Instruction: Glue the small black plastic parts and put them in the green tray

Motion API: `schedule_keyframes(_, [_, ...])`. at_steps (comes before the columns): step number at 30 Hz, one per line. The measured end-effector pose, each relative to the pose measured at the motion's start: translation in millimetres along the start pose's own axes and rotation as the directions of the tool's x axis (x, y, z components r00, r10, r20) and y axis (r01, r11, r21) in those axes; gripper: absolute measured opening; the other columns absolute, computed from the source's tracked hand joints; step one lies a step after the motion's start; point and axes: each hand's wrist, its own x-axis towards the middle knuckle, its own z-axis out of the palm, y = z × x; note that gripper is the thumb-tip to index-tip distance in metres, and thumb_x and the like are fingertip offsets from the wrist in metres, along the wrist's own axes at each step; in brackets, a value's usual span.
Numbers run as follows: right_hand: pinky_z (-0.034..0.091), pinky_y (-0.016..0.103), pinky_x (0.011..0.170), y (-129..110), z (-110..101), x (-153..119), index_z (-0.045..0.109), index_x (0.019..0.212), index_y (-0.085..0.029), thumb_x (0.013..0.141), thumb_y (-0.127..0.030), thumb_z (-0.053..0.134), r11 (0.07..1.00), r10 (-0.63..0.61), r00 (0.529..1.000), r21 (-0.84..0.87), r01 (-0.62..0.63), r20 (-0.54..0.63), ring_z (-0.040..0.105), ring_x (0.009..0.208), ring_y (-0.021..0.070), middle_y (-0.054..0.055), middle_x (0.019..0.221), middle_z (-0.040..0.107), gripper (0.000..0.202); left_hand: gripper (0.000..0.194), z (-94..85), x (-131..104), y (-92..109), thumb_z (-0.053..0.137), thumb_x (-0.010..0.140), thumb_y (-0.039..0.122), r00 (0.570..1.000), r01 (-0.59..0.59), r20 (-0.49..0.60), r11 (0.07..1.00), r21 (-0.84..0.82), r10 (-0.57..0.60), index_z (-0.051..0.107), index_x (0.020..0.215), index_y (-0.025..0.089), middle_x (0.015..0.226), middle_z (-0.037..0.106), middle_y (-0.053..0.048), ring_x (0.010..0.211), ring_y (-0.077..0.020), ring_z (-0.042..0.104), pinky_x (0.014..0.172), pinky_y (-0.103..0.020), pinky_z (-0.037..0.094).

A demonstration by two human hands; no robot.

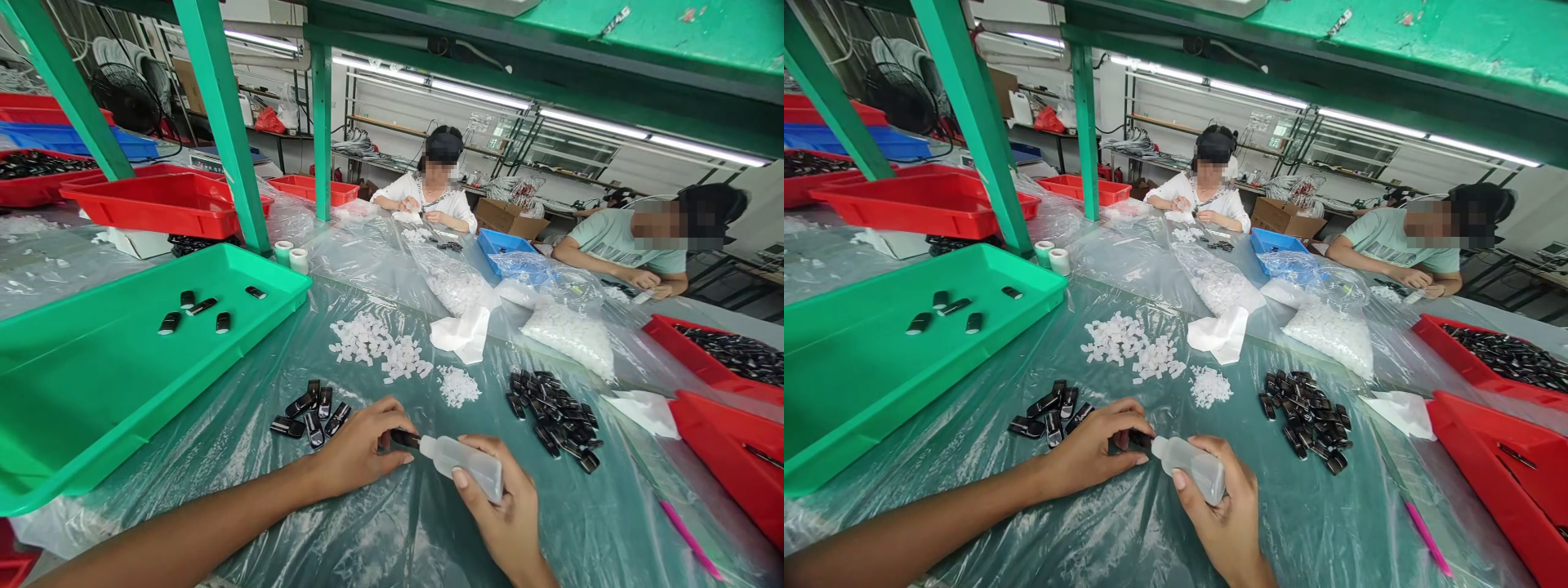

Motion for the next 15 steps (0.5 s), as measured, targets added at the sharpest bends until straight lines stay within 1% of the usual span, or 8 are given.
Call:
schedule_keyframes(3, [0.048,0.019,0.050,2.5,-0.5,-0.8,0.055,0.097,-0.024,0.079,-0.031,0.059,0.999,-0.016,1.000,-0.049,0.015,-0.007,0.060,0.063,0.0146,0.002,0.081,0.063,0.021,0.016,1.3,-0.1,-1.1,0.057,0.082,0.022,1.000,0.018,0.000,1.000,-0.021,-0.018,0.058,0.098,0.022,0.096,0.057,-0.003,0.070,-0.0126,0.054,0.060,-0.021,0.043])
schedule_keyframes(8, [0.047,0.021,0.048,2.4,-1.9,-0.8,0.055,0.096,-0.022,0.078,-0.031,0.059,0.998,-0.031,0.999,-0.064,0.030,-0.013,0.060,0.061,0.0154,0.003,0.080,0.063,0.021,0.014,1.5,0.9,1.1,0.051,0.086,0.024,0.997,0.068,0.026,0.997,-0.024,-0.067,0.059,0.097,0.021,0.089,0.064,-0.002,0.072,-0.0144,0.058,0.059,-0.021,0.043])
schedule_keyframes(12, [0.048,0.022,0.048,-1.8,-2.6,0.2,0.055,0.095,-0.021,0.078,-0.031,0.059,0.998,-0.024,1.000,-0.066,0.023,-0.017,0.060,0.061,0.0159,0.003,0.080,0.063,0.020,0.015,0.5,0.9,2.9,0.051,0.086,0.024,0.997,0.075,0.035,0.997,-0.028,-0.074,0.059,0.098,0.020,0.091,0.065,-0.004,0.074,-0.0155,0.059,0.059,-0.021,0.042])
schedule_keyframes(15, [0.048,0.022,0.048,-3.4,-2.2,0.7,0.056,0.094,-0.021,0.079,-0.032,0.059,1.000,0.007,1.000,-0.027,-0.007,-0.014,0.060,0.060,0.0162,0.004,0.079,0.064,0.019,0.014,0.7,0.8,2.9,0.051,0.086,0.024,0.997,0.070,0.036,0.997,-0.027,-0.069,0.059,0.097,0.021,0.090,0.065,-0.003,0.074,-0.0149,0.059,0.059,-0.021,0.042])
